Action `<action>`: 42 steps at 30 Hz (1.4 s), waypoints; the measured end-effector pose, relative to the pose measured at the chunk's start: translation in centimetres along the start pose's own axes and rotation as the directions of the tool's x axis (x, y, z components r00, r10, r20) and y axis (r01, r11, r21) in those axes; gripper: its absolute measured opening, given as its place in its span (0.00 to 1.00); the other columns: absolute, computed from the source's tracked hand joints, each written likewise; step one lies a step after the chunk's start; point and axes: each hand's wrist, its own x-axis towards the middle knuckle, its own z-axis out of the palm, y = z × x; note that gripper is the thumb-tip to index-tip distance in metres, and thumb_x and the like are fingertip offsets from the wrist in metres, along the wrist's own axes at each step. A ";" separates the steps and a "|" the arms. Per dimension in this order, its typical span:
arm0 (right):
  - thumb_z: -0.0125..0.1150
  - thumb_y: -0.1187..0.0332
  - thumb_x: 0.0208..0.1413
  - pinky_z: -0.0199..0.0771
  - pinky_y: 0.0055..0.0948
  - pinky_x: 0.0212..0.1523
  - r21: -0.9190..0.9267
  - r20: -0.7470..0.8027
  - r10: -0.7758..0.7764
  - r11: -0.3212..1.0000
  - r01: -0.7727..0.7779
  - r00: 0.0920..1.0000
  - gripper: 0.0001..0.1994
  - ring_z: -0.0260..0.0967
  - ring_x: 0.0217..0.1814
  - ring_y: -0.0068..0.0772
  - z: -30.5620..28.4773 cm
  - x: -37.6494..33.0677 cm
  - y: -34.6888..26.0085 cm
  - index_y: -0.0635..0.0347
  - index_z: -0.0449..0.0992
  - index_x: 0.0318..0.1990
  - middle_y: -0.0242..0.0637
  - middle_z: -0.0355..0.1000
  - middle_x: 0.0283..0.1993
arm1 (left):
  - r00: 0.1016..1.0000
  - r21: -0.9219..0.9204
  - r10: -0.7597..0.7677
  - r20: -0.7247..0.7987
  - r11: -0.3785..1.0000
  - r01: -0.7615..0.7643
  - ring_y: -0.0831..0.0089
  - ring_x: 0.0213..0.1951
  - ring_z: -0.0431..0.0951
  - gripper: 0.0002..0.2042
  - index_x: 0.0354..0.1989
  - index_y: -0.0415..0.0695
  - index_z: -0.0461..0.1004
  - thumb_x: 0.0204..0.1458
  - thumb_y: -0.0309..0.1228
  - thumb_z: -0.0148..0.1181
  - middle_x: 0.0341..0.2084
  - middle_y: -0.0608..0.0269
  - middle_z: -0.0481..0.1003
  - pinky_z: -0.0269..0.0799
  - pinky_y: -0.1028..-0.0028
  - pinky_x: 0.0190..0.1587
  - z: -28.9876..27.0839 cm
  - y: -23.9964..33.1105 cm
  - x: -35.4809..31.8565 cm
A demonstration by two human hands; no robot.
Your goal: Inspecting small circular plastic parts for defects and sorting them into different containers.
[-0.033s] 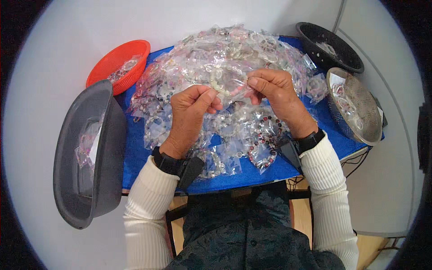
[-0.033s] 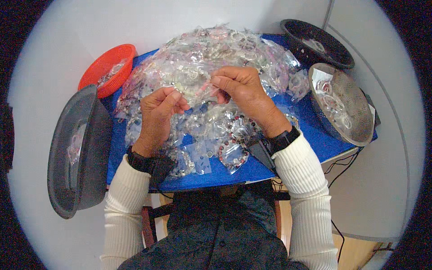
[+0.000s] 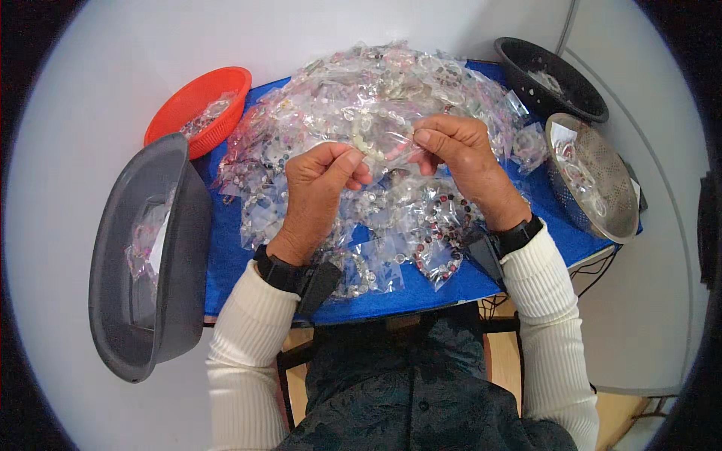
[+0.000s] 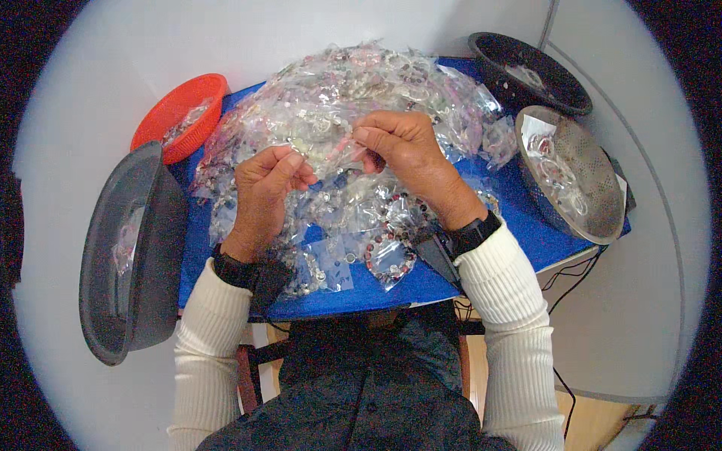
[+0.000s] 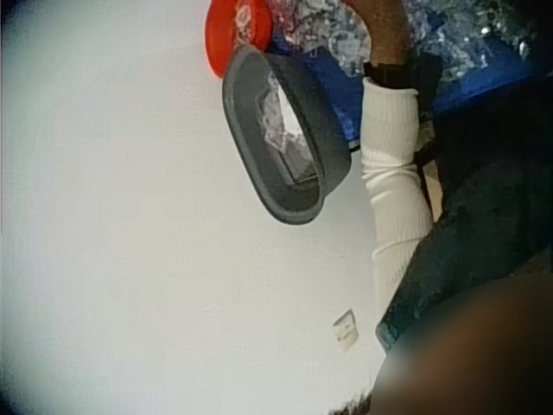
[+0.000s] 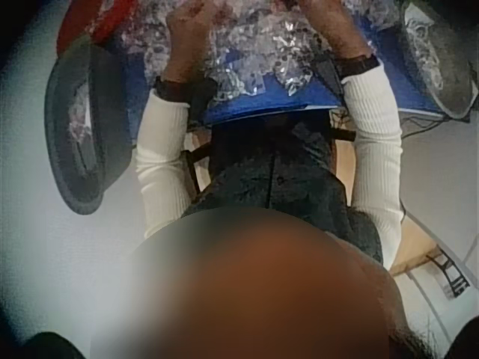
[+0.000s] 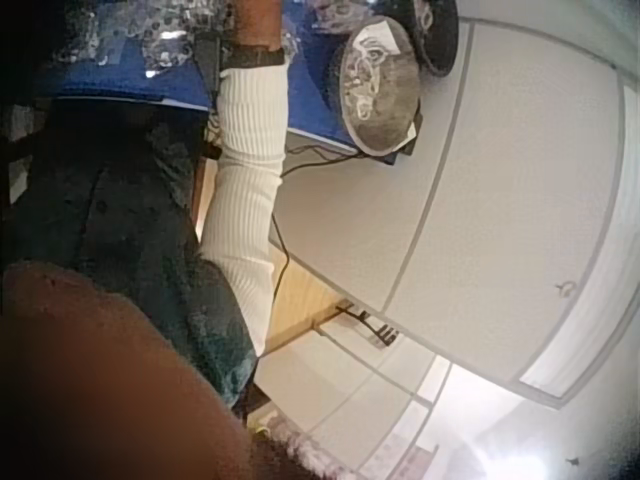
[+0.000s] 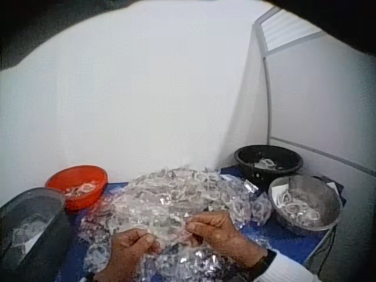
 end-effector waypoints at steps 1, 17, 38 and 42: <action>0.55 0.67 0.56 0.65 0.18 0.22 0.000 0.001 0.000 1.000 0.000 1.000 0.10 0.65 0.21 0.18 0.0 0.0 0.0 0.65 0.77 0.34 0.31 0.71 0.22 | 1.000 0.003 0.000 0.000 1.000 0.000 0.79 0.25 0.75 0.07 0.30 0.37 0.75 0.53 0.28 0.54 0.22 0.64 0.76 0.69 0.81 0.28 0.0 0.0 0.0; 0.54 0.67 0.56 0.63 0.17 0.22 -0.004 -0.103 0.011 1.000 -0.012 0.995 0.10 0.63 0.20 0.17 0.0 0.1 -0.1 0.64 0.76 0.29 0.30 0.69 0.21 | 0.999 0.012 0.002 -0.043 1.000 -0.001 0.79 0.24 0.75 0.07 0.30 0.37 0.75 0.53 0.28 0.53 0.22 0.64 0.75 0.69 0.80 0.27 0.0 -0.1 -0.1; 0.52 0.70 0.56 0.59 0.19 0.22 -0.149 0.030 -0.021 0.988 0.025 0.999 0.11 0.61 0.20 0.18 -1.4 0.5 0.2 0.65 0.74 0.24 0.30 0.66 0.19 | 0.996 0.123 0.002 0.089 0.992 -0.014 0.81 0.22 0.71 0.09 0.27 0.38 0.74 0.55 0.28 0.51 0.19 0.66 0.73 0.66 0.82 0.27 -0.1 0.2 -0.1; 0.52 0.69 0.56 0.61 0.19 0.23 -0.053 -0.066 0.003 0.999 -0.007 0.998 0.09 0.61 0.20 0.18 -1.3 0.5 0.1 0.66 0.75 0.29 0.29 0.66 0.20 | 0.996 0.122 -0.012 0.089 0.993 0.001 0.80 0.24 0.72 0.08 0.29 0.40 0.73 0.55 0.30 0.51 0.22 0.67 0.74 0.68 0.81 0.29 -0.2 0.1 -0.2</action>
